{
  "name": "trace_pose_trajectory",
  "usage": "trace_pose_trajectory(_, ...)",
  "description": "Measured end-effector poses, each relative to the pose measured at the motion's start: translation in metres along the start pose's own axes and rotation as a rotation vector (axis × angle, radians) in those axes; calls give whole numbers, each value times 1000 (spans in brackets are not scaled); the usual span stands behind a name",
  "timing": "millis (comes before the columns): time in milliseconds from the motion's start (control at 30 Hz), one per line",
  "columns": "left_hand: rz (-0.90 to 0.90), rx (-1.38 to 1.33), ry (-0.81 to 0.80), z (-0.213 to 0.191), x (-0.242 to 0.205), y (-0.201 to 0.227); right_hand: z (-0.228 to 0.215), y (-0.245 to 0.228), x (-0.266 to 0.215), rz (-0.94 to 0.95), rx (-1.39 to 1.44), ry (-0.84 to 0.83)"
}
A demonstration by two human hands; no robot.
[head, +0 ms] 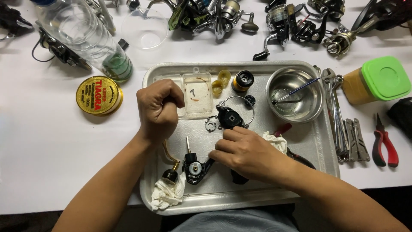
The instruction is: Reassembling and lubricating the internal components of a fishing reel using a brush and small tools.
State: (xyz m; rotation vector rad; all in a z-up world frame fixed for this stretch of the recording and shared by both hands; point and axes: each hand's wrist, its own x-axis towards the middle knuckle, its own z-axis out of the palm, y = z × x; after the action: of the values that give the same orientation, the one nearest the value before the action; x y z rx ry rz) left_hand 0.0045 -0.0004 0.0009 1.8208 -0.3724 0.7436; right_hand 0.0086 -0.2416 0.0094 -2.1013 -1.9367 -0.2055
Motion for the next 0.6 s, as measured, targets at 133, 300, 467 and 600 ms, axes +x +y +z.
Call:
trace_pose_trajectory(133,-8,-9,-9,0,0,1,-4,0,3,0,9,15)
trace_pose_trajectory(300,-23,-8,-36,0,-1,1,-10,-1,4,46,53,80)
trace_pose_trajectory(467,-25,6,-52,0,-2,2,-21,5,2,61,124,127)
trace_pose_trajectory(600,-31,1,-55,1,-3,-1,-37,18,-1,146,87,292)
